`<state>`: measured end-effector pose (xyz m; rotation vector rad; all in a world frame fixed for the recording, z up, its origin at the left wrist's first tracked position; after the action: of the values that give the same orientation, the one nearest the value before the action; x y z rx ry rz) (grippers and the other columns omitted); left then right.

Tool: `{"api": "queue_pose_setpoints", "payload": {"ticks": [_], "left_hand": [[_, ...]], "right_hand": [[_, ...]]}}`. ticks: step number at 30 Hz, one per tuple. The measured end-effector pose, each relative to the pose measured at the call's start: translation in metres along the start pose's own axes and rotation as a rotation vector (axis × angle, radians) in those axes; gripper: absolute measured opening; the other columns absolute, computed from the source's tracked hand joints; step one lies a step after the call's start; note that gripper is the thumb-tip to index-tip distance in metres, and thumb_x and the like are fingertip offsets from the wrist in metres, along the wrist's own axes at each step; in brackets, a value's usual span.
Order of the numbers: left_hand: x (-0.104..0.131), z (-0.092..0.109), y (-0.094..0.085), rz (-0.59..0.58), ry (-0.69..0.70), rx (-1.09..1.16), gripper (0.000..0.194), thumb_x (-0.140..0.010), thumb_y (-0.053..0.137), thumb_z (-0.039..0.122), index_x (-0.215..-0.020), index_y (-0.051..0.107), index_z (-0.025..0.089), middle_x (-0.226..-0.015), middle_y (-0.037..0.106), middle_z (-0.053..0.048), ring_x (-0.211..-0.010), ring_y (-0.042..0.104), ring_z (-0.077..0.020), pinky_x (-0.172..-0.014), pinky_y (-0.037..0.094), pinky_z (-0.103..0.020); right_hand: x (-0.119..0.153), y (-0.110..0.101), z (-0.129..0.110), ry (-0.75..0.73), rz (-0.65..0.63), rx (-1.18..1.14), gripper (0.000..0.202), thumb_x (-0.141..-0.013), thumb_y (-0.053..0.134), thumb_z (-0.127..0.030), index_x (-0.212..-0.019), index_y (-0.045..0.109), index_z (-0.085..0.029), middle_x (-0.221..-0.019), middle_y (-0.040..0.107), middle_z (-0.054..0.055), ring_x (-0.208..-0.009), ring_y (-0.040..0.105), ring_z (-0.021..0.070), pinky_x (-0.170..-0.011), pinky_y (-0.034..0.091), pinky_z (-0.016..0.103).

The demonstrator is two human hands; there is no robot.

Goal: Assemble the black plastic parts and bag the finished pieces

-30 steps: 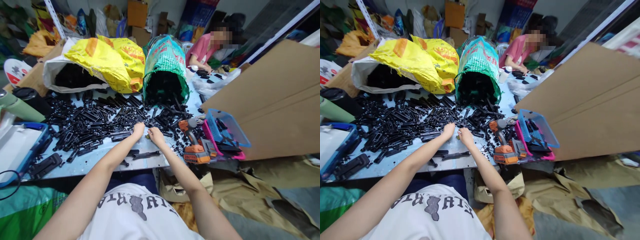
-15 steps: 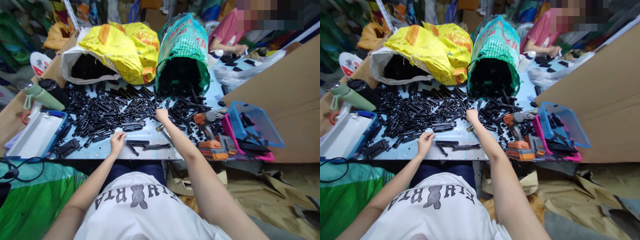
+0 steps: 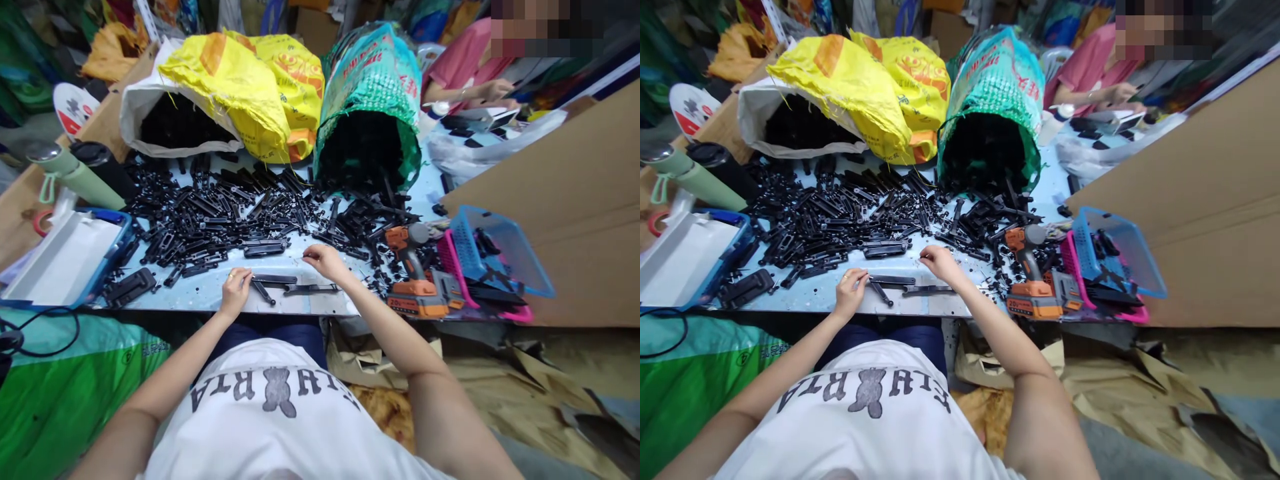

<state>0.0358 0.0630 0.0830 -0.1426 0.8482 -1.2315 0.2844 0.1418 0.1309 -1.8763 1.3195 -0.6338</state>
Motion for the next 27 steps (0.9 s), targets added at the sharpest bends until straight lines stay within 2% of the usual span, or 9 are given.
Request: {"api": "queue_pose_setpoints", "payload": {"ticks": [4, 7, 11, 14, 17, 19, 23, 25, 27], "left_hand": [[0.002, -0.001, 0.009, -0.129, 0.125, -0.113, 0.021, -0.089, 0.045, 0.025, -0.096, 0.063, 0.018, -0.096, 0.065, -0.010, -0.095, 0.062, -0.0199, -0.085, 0.050, -0.037], [0.005, 0.001, 0.017, -0.245, 0.255, -0.119, 0.022, -0.089, 0.043, 0.023, -0.097, 0.063, 0.018, -0.097, 0.067, -0.010, -0.098, 0.062, -0.0203, -0.086, 0.050, -0.037], [0.005, 0.001, 0.022, -0.272, 0.230, -0.129, 0.027, -0.091, 0.037, 0.022, -0.102, 0.062, 0.020, -0.100, 0.066, -0.009, -0.096, 0.062, -0.0182, -0.085, 0.051, -0.034], [0.005, 0.005, 0.018, -0.290, 0.228, -0.124, 0.026, -0.091, 0.038, 0.025, -0.105, 0.060, 0.020, -0.102, 0.065, -0.009, -0.098, 0.061, -0.0184, -0.087, 0.049, -0.035], [0.009, 0.010, 0.004, -0.181, 0.103, -0.245, 0.028, -0.086, 0.047, 0.036, -0.103, 0.060, 0.017, -0.103, 0.064, -0.013, -0.103, 0.057, -0.0237, -0.089, 0.044, -0.040], [0.016, 0.013, 0.001, -0.192, -0.048, -0.379, 0.032, -0.084, 0.048, 0.043, -0.090, 0.063, 0.016, -0.091, 0.065, -0.014, -0.096, 0.059, -0.0265, -0.084, 0.044, -0.040], [0.037, 0.022, 0.023, -0.536, -0.297, -0.540, 0.042, -0.082, 0.043, 0.050, -0.072, 0.066, 0.016, -0.068, 0.065, -0.012, -0.072, 0.063, -0.0265, -0.066, 0.045, -0.036], [0.042, 0.024, 0.035, -0.640, -0.359, -0.562, 0.043, -0.083, 0.042, 0.048, -0.075, 0.068, 0.015, -0.069, 0.066, -0.013, -0.069, 0.064, -0.0262, -0.064, 0.044, -0.034], [0.043, 0.023, 0.040, -0.661, -0.385, -0.572, 0.041, -0.085, 0.039, 0.044, -0.078, 0.069, 0.015, -0.072, 0.067, -0.013, -0.070, 0.065, -0.0254, -0.064, 0.043, -0.033]], "right_hand": [[0.018, 0.015, -0.019, -0.028, -0.214, -0.001, 0.007, -0.076, 0.062, -0.017, -0.082, 0.066, -0.016, -0.073, 0.067, 0.002, -0.068, 0.061, 0.0131, -0.066, 0.044, 0.022], [0.021, 0.022, -0.030, -0.041, -0.302, 0.163, 0.008, -0.078, 0.060, -0.014, -0.082, 0.066, -0.015, -0.078, 0.068, 0.005, -0.072, 0.062, 0.0152, -0.067, 0.042, 0.022], [0.021, 0.033, -0.042, -0.132, -0.346, 0.442, 0.013, -0.081, 0.052, -0.009, -0.081, 0.064, -0.014, -0.083, 0.068, 0.010, -0.079, 0.063, 0.0188, -0.068, 0.040, 0.024], [0.024, 0.045, -0.042, -0.196, -0.422, 0.533, 0.014, -0.084, 0.050, -0.010, -0.083, 0.063, -0.014, -0.078, 0.067, 0.010, -0.076, 0.063, 0.0185, -0.067, 0.039, 0.023], [0.025, 0.053, -0.040, -0.191, -0.421, 0.524, 0.014, -0.087, 0.050, -0.020, -0.089, 0.063, -0.014, -0.075, 0.067, 0.009, -0.073, 0.063, 0.0188, -0.068, 0.041, 0.025], [0.025, 0.060, -0.049, -0.282, -0.320, 0.435, 0.024, -0.090, 0.048, -0.027, -0.105, 0.060, -0.013, -0.089, 0.067, 0.011, -0.084, 0.062, 0.0196, -0.076, 0.043, 0.027], [0.024, 0.091, -0.073, -0.551, -0.134, 0.191, 0.040, -0.093, 0.041, -0.035, -0.130, 0.045, -0.019, -0.127, 0.052, 0.012, -0.111, 0.051, 0.0196, -0.093, 0.039, 0.033], [0.022, 0.108, -0.075, -0.560, -0.113, 0.106, 0.038, -0.094, 0.037, -0.029, -0.130, 0.044, -0.021, -0.126, 0.053, 0.010, -0.111, 0.050, 0.0180, -0.093, 0.040, 0.033], [0.019, 0.121, -0.071, -0.523, -0.101, 0.058, 0.040, -0.093, 0.036, -0.020, -0.133, 0.042, -0.022, -0.123, 0.055, 0.008, -0.108, 0.051, 0.0167, -0.092, 0.041, 0.032]]}}
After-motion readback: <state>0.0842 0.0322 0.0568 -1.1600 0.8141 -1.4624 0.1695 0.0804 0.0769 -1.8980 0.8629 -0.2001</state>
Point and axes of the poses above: each hand's wrist, its own x-axis away from the middle knuckle, its own y-axis out of the palm, z = x × y, the point moved 5 cm from there along -x, towards the middle knuckle
